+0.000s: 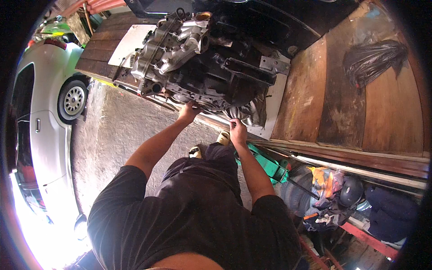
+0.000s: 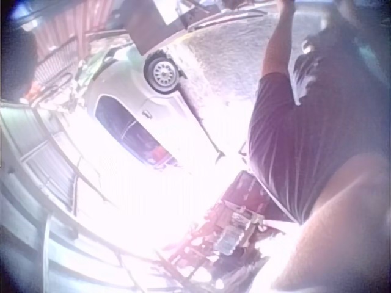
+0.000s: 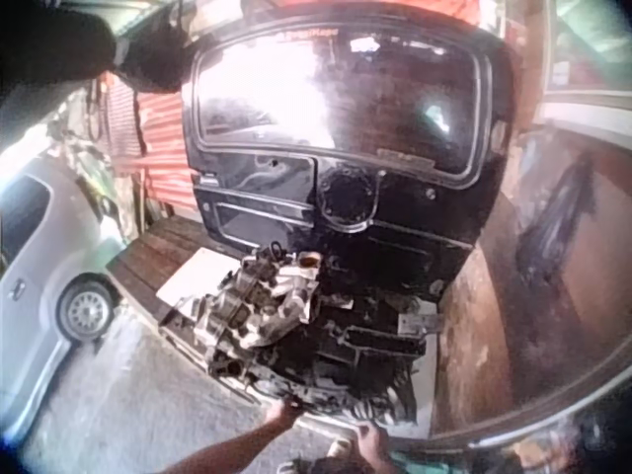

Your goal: The person uses a wrench to loosen and tighten bolts on a car engine block resting on a wooden workbench. They repeatedly adjust the tool and reposition their hands to access different fasteners on the engine's lower section.

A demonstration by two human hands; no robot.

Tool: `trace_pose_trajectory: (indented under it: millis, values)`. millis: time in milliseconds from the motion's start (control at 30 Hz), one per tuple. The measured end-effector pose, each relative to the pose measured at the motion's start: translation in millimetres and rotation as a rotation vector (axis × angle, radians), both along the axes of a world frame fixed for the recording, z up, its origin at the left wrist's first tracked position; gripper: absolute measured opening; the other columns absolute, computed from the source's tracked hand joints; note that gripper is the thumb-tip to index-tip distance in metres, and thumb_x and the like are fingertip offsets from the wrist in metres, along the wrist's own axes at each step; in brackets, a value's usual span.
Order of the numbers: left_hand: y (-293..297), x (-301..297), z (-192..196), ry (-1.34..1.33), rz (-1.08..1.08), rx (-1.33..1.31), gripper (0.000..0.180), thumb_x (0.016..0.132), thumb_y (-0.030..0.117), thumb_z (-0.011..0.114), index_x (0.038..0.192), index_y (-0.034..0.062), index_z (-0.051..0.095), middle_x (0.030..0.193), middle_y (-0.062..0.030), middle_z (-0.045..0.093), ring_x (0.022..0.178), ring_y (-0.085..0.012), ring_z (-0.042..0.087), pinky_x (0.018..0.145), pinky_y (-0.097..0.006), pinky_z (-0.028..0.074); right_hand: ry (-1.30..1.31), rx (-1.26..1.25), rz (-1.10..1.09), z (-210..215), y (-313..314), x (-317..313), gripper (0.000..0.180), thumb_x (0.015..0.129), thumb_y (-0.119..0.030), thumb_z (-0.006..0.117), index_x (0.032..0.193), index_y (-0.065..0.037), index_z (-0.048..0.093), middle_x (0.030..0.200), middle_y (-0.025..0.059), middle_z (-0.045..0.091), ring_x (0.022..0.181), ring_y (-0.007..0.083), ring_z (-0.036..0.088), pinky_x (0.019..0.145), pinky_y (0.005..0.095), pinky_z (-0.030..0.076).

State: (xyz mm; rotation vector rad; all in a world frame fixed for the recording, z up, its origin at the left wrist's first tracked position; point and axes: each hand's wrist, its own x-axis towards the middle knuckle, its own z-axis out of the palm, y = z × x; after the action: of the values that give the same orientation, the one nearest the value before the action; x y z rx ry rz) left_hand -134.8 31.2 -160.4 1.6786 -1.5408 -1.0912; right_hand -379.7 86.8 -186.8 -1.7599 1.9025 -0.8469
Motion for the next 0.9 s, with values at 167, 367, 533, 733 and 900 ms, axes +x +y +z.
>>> trace_pose_trajectory:
  millis: [167,367,533,733,900]
  values:
    - [1,-6,-14,0.084,0.087,0.018,0.026,0.071,0.013,0.075,0.086,-0.0001,0.057,0.080,-0.0116,0.065,0.075,-0.0191,0.063,0.070,-0.032,0.048,0.017,-0.022,0.003,0,-4,-3,0.008,0.080,-0.010,0.064,0.088,-0.008,0.062,0.080,0.0110,0.066,0.074,0.0280,0.064,0.064,0.0344,0.049]
    - [0,-12,-24,0.240,0.166,0.020,0.026,0.069,0.010,0.076,0.079,0.0013,0.054,0.073,-0.0083,0.061,0.070,-0.0144,0.059,0.066,-0.031,0.048,-0.060,-0.011,0.013,-1,-3,-7,0.009,0.080,-0.011,0.064,0.089,-0.008,0.062,0.081,0.0112,0.066,0.075,0.0285,0.064,0.063,0.0349,0.049]
    - [-3,-9,-39,0.269,0.200,0.014,0.027,0.067,0.007,0.077,0.075,0.0021,0.051,0.070,-0.0059,0.059,0.067,-0.0120,0.053,0.064,-0.029,0.045,0.018,0.052,0.014,7,-5,-4,0.011,0.081,-0.013,0.063,0.091,-0.008,0.061,0.082,0.0129,0.065,0.076,0.0316,0.063,0.065,0.0380,0.049]
    - [-1,-9,-19,0.156,0.142,0.003,0.027,0.067,0.010,0.078,0.072,0.0022,0.052,0.069,-0.0068,0.059,0.065,-0.0138,0.052,0.063,-0.030,0.045,0.230,0.004,0.145,7,-9,-12,0.016,0.085,-0.021,0.057,0.094,-0.008,0.061,0.085,0.0155,0.064,0.079,0.0335,0.061,0.067,0.0418,0.049]
    - [-2,-3,-16,0.099,0.106,-0.046,0.031,0.067,0.020,0.079,0.076,0.0003,0.057,0.073,-0.0111,0.063,0.069,-0.0186,0.060,0.066,-0.033,0.046,0.386,0.120,0.143,0,-3,-1,0.020,0.088,-0.026,0.051,0.093,-0.010,0.061,0.081,0.0142,0.064,0.076,0.0345,0.061,0.066,0.0439,0.049]
